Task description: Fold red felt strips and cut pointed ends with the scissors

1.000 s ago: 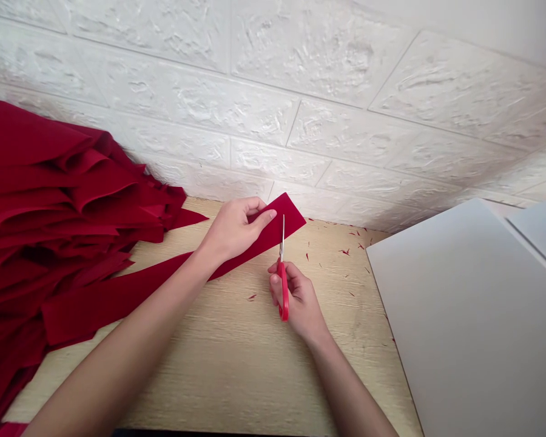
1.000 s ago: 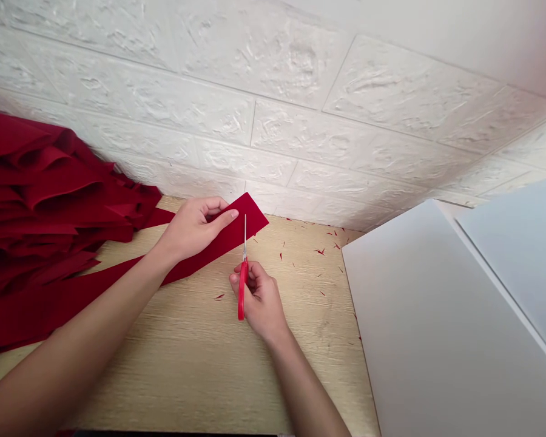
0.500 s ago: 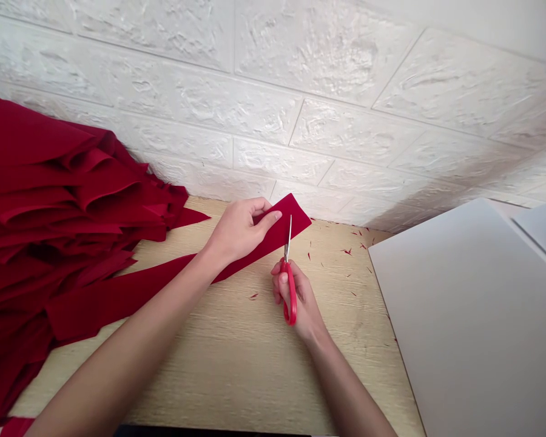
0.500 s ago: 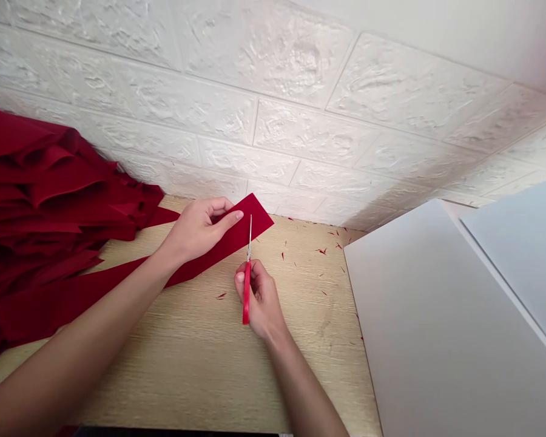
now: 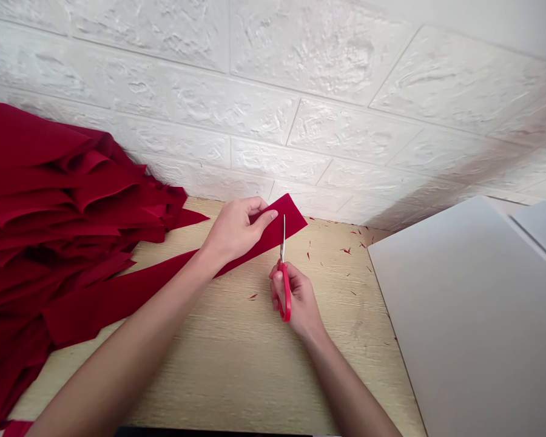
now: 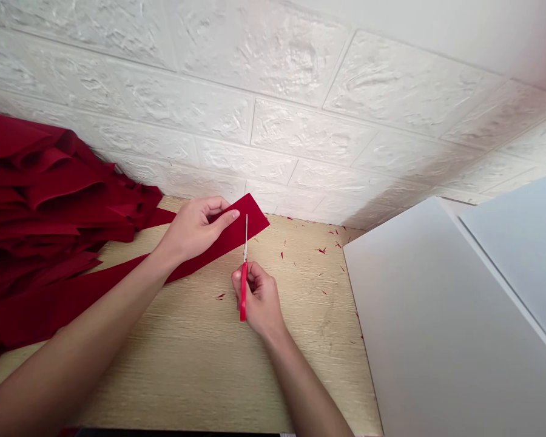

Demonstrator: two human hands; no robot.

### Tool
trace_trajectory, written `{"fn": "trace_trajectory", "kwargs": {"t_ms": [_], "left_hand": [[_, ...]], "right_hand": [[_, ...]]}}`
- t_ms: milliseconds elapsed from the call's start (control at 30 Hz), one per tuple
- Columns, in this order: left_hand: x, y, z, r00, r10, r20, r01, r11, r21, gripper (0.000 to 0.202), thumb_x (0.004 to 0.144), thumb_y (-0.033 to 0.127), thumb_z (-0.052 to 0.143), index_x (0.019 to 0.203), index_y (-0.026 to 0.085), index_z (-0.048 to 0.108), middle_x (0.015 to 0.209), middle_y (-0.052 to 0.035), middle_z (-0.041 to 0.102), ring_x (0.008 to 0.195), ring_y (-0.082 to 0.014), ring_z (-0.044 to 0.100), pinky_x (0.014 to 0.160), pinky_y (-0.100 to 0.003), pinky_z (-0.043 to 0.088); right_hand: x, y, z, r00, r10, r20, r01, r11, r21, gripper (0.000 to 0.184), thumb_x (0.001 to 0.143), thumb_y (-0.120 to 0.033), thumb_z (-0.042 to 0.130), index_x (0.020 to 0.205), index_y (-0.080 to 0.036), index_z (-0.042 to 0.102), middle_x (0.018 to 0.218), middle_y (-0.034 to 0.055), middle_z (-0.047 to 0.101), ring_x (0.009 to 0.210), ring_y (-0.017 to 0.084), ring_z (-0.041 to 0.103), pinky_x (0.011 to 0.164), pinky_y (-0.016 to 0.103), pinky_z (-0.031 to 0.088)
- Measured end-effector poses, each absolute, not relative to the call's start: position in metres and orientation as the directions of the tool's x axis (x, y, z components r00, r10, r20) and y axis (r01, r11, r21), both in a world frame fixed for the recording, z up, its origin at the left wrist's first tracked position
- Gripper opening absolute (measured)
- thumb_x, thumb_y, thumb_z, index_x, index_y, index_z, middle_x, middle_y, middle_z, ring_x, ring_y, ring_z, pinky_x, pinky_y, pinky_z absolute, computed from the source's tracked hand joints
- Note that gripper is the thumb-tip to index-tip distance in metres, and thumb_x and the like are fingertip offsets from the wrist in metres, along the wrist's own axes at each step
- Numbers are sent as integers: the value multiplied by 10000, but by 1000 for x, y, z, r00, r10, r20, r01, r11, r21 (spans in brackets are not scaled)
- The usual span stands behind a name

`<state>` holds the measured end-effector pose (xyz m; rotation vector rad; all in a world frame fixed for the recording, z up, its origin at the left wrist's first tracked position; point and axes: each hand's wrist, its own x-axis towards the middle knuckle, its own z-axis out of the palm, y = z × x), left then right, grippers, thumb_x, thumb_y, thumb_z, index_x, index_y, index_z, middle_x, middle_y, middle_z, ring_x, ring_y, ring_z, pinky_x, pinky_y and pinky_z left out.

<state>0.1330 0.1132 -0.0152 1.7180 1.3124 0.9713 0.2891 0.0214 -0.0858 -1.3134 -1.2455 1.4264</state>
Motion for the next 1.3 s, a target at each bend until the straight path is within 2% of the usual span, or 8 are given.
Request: {"fn": "trace_trajectory", "kwargs": {"t_ms": [200, 467, 700, 833, 1000, 1133, 1300], "left_hand": [[137, 111, -18, 229, 968, 104, 387, -189, 902, 309, 910, 389, 560, 686, 175, 559, 608, 42, 506, 563, -96, 387, 553, -268, 283], [136, 113, -21, 225, 969, 99, 417, -188, 889, 315, 910, 388, 559, 675, 179, 544, 603, 48, 489, 567, -97, 371, 552, -271, 280], [138, 112, -20, 250, 965, 78, 401, -177, 899, 296, 905, 377, 550, 684, 180, 560, 619, 38, 519, 574, -104, 407, 566, -272, 298], [139, 111, -21, 273, 959, 74, 391, -181, 903, 285, 904, 383, 542, 716, 176, 596, 664, 20, 572, 599, -116, 453, 583, -273, 321], [138, 114, -25, 273, 961, 35, 364, -137, 921, 299, 887, 403, 557, 684, 184, 554, 624, 32, 527, 573, -108, 416, 560, -266, 303], [137, 114, -25, 294, 955, 30, 363, -140, 921, 298, 895, 412, 550, 711, 180, 580, 645, 27, 539, 586, -111, 424, 564, -267, 305], [138, 113, -23, 340, 940, 19, 354, -146, 924, 289, 902, 396, 542, 731, 172, 606, 679, 24, 548, 621, -117, 443, 596, -270, 338]], "right_hand": [[286, 23, -78, -99, 975, -197, 31, -195, -980, 591, 814, -801, 575, 802, -215, 495, 544, -80, 429, 456, 89, 423, 452, 232, 335], [285, 23, -87, -77, 975, -207, 22, -206, -978, 561, 825, -757, 609, 754, -214, 487, 545, -71, 469, 415, 72, 399, 410, 226, 307], [283, 24, -76, -65, 970, -232, 8, -232, -973, 615, 781, -827, 580, 763, -220, 481, 516, -80, 445, 410, 84, 415, 405, 225, 328], [285, 25, -79, -59, 975, -215, 6, -215, -977, 595, 804, -803, 583, 758, -219, 478, 509, -83, 444, 407, 78, 401, 406, 222, 324], [286, 24, -85, -58, 976, -209, 15, -208, -978, 564, 824, -754, 614, 732, -216, 471, 511, -81, 463, 391, 70, 403, 391, 218, 297], [286, 24, -78, -70, 963, -259, 8, -259, -966, 608, 793, -817, 577, 754, -218, 475, 480, -90, 443, 368, 79, 407, 375, 218, 275], [286, 26, -72, -63, 965, -255, -2, -256, -967, 625, 763, -836, 588, 753, -222, 473, 492, -86, 448, 394, 85, 424, 397, 226, 316]]}}
